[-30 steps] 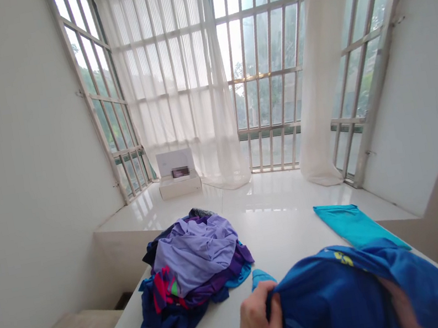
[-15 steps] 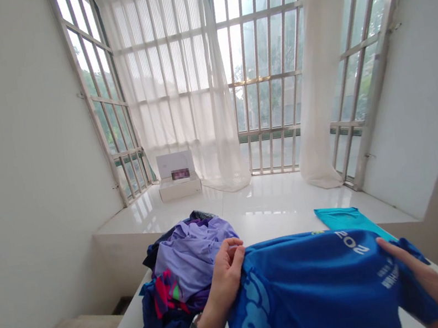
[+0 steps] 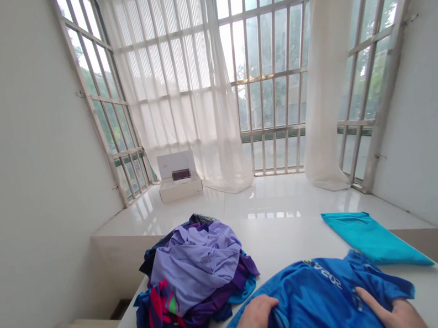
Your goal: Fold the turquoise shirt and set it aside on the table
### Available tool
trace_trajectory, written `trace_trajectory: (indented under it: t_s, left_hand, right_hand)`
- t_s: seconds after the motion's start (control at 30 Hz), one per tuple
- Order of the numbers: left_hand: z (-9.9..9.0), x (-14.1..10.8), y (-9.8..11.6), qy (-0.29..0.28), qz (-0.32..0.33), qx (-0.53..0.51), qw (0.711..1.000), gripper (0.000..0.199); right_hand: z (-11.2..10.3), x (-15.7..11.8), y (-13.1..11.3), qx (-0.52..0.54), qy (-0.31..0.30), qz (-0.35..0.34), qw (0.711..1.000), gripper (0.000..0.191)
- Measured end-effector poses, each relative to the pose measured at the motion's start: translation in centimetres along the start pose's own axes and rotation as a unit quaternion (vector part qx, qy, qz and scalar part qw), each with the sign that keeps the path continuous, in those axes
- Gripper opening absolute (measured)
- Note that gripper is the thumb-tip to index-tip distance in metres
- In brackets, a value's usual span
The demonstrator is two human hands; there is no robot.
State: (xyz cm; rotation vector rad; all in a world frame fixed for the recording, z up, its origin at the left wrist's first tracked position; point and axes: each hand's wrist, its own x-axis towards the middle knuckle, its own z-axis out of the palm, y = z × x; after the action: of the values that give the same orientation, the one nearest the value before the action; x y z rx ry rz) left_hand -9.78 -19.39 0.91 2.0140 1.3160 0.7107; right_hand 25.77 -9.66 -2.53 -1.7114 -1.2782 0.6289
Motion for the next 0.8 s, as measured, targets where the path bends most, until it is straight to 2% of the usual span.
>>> trace_trajectory:
  t_s: [0.13,0.3,0.4,0.63,0.8]
  left_hand:
    - [0.3,0.5,0.3,0.047,-0.026,0.026,0.998,0.051]
    - [-0.6,1.7,2.0,0.069,-0.073,0.088,0.991,0.016]
    - [-0.8,2.6,2.1,0.085,-0.092,0.107,0.986,0.019]
    - [-0.2,3.4,0.9,0.136,-0.113,0.113,0.978,0.031]
    - [-0.2,3.2,1.0,0.140,-0.104,0.117,0.978,0.030]
  right_hand:
    - [-0.3,-0.6,-0.9,0.021,-0.032,0.072,0.997,0.057]
    - [0.0,-1.5,-1.9,0.057,-0.013,0.027,0.998,0.067]
    - [0.4,-1.3,-1.4,0.034,-0.006,0.002,0.999,0.072]
    - [0.4,-0.7,-0.2,0.023,-0.055,-0.004,0.998,0.075]
    - [0.5,-0.8,0.5,0.016,-0.023,-0.008,1.000,0.068]
